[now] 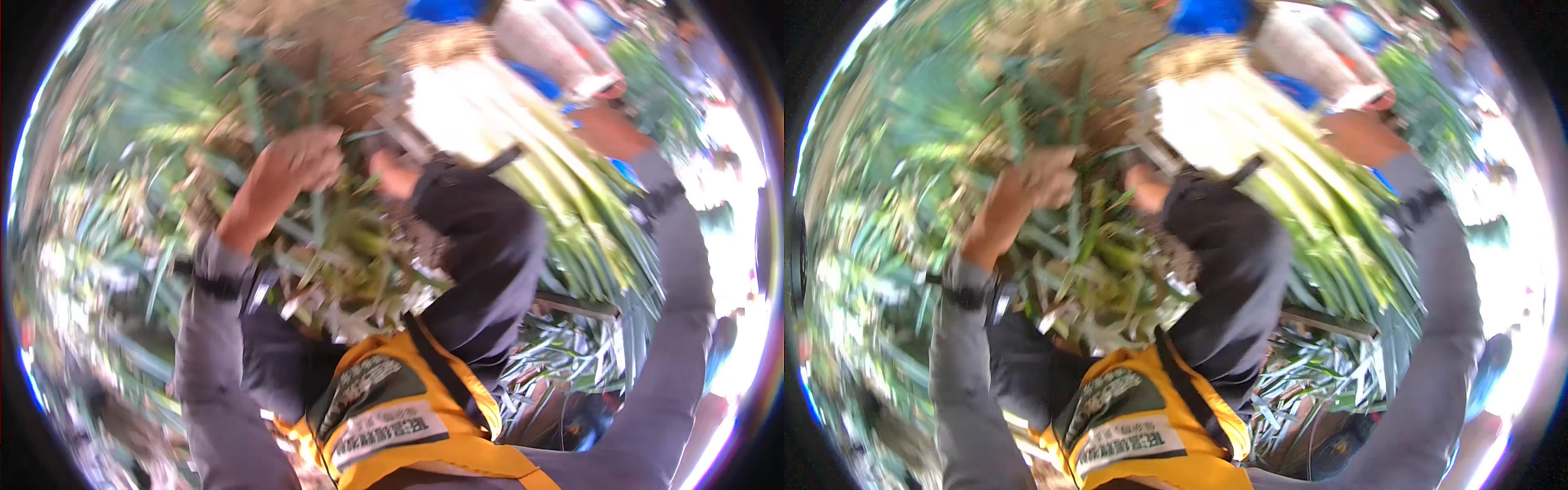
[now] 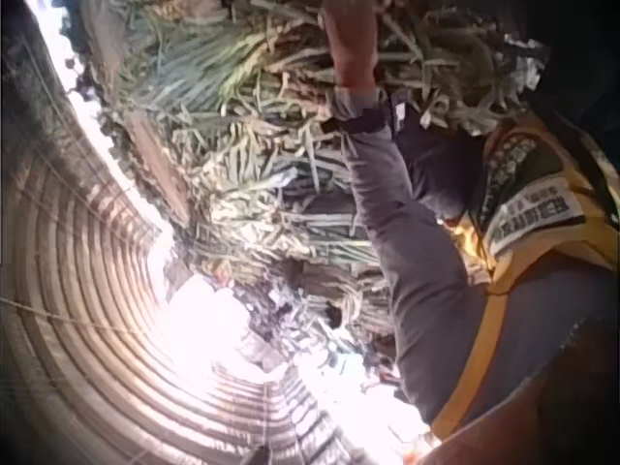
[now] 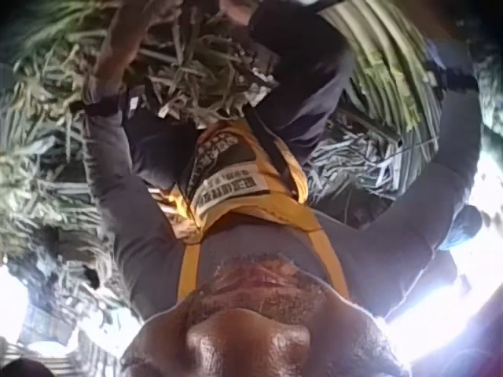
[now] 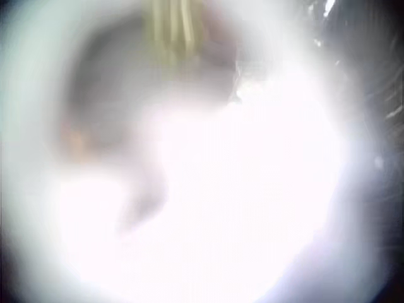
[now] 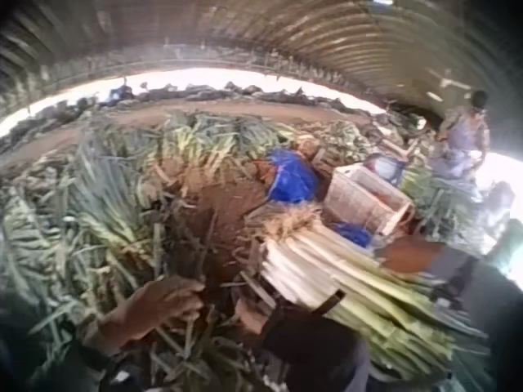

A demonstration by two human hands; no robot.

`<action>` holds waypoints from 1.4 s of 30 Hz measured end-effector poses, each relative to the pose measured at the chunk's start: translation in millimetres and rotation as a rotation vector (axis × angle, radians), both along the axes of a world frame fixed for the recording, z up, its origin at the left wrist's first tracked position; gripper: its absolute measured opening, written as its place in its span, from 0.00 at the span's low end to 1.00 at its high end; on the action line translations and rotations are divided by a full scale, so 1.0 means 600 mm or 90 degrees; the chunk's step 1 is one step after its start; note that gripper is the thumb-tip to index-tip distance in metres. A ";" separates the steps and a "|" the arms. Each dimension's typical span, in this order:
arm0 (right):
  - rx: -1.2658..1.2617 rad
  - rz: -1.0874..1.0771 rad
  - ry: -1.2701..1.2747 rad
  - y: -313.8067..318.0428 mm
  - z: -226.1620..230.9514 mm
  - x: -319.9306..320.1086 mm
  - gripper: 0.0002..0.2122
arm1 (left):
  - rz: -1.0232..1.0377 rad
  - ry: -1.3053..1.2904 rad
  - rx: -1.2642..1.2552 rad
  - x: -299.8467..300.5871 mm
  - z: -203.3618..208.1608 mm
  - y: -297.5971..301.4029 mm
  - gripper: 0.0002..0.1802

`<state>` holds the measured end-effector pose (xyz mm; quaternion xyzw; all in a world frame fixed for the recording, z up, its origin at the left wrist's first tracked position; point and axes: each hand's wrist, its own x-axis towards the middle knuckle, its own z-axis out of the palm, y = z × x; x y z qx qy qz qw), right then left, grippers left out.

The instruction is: Cleaning, trimming, and bundling harvested leeks.

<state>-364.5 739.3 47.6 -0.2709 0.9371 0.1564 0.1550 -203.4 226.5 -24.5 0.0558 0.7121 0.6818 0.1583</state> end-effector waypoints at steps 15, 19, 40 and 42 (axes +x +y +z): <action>-0.364 0.413 -0.279 -0.745 -0.177 0.128 0.24 | 0.618 0.098 0.367 0.176 0.015 -0.320 0.10; -0.431 0.352 -0.143 -0.866 -0.345 0.143 0.24 | 0.520 0.191 0.416 0.240 0.049 -0.334 0.16; -0.322 0.133 -0.292 -1.044 -0.483 0.279 0.17 | 0.590 0.191 0.460 0.304 0.065 -0.338 0.22; -0.342 0.157 -0.263 -1.002 -0.459 0.253 0.17 | 0.584 0.207 0.456 0.304 0.063 -0.338 0.21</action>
